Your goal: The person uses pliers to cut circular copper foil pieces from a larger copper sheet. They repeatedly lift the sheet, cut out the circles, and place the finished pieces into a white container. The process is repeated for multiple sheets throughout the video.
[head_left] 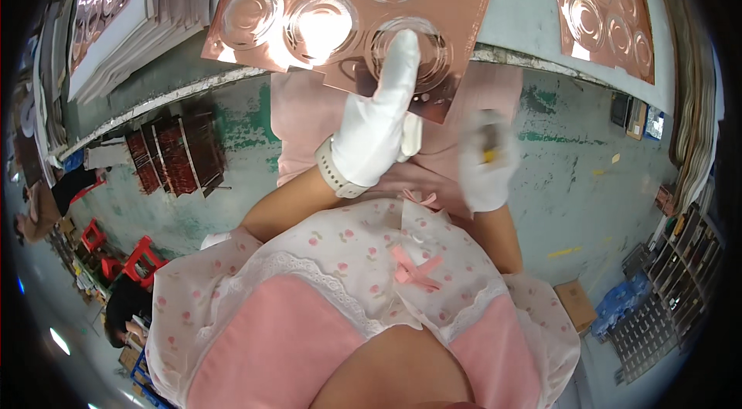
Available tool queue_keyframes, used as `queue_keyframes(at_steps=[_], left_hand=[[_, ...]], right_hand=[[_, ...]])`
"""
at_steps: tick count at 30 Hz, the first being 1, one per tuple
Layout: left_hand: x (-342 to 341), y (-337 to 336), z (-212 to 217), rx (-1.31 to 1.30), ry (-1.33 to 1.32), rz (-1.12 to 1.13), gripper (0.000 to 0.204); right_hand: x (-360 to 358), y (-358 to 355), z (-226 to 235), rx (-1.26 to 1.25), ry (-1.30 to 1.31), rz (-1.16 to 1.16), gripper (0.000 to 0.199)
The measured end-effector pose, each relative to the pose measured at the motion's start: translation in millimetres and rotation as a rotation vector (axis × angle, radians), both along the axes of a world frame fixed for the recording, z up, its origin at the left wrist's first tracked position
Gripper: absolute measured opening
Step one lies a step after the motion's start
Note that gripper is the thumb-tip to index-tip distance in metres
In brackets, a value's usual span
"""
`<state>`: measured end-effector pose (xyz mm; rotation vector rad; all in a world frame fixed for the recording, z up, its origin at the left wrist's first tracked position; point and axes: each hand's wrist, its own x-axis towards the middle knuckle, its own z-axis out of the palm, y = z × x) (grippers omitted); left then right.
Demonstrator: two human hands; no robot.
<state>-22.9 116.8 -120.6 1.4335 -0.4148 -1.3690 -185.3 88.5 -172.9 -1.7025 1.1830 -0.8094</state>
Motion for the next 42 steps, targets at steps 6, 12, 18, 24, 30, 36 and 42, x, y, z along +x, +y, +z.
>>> queue_keyframes(at_steps=[6,12,18,24,30,36,42], left_hand=[[-2,1,2,0.013,-0.003,-0.041,0.052],[-3,10,-10,-0.002,-0.153,-0.049,0.056],[-3,10,-15,0.001,-0.106,-0.101,0.05],[-3,4,3,0.179,0.138,0.028,0.04],[-9,1,-7,-0.014,0.112,0.077,0.031],[-8,8,5,0.123,0.188,-0.158,0.02],[-1,27,-3,0.325,0.216,-0.206,0.045]], right_hand=[[15,4,1,-0.111,0.221,0.248,0.024],[-23,-7,-15,0.298,-0.391,-0.363,0.002],[15,0,9,-0.228,0.19,0.344,0.005],[-2,-7,2,0.38,-0.243,-0.175,0.01],[15,18,26,0.695,-0.589,-0.103,0.007],[24,14,54,0.728,-0.254,-0.184,0.014],[-6,-1,21,0.512,-0.563,-0.489,0.012]])
